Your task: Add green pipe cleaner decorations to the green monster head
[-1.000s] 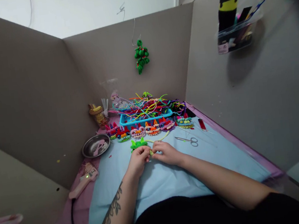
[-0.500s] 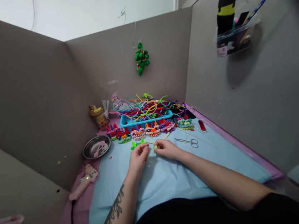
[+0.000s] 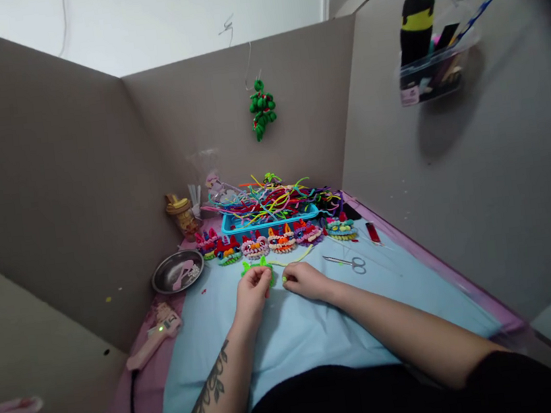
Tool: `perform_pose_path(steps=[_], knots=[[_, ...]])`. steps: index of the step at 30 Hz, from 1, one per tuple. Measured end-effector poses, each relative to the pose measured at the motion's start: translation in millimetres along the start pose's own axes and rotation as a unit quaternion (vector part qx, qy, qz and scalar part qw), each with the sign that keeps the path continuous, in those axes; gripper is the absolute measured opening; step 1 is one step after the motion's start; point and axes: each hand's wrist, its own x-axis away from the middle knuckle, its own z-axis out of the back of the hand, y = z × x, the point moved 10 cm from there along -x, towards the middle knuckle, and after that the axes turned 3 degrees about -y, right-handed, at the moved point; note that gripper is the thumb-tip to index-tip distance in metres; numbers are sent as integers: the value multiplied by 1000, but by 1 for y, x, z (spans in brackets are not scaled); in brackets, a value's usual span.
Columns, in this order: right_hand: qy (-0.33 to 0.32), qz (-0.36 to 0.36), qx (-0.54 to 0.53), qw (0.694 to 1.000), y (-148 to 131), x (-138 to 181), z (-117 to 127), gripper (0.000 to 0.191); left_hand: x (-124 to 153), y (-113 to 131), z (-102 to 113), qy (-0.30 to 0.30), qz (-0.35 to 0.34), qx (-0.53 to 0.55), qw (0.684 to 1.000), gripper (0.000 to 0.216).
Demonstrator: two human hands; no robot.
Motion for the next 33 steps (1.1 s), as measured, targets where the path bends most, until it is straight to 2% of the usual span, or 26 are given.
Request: perform_pose_path(steps=[2,5,9,15,21,25,29,33], knots=[[9,-17,-34,999,2,0,4,4,2,2,-3,-5,-8,-54,998,26],[39,-53,-148,987,7,2,15,5,4,2,-10,-27,-16,-135,990,25],[59,-29,-264,962,-1,5,25,14,7,-7,-25,-97,18,-146,984,30],[78,-23,-309,948,-2,10,26,15,8,-12,-29,-127,55,-90,986,34],[83,-39,-336,937,1,12,28,29,6,-16,-20,-92,51,-97,990,37],[106,-46,-324,939,1,14,34,20,5,-12,-19,-83,34,-122,988,37],[97,-42,-311,945,-1,14,34,23,7,-7,-22,-90,27,-119,988,36],[83,-37,-336,937,-2,13,32,25,11,-9,-27,-116,50,-89,988,37]])
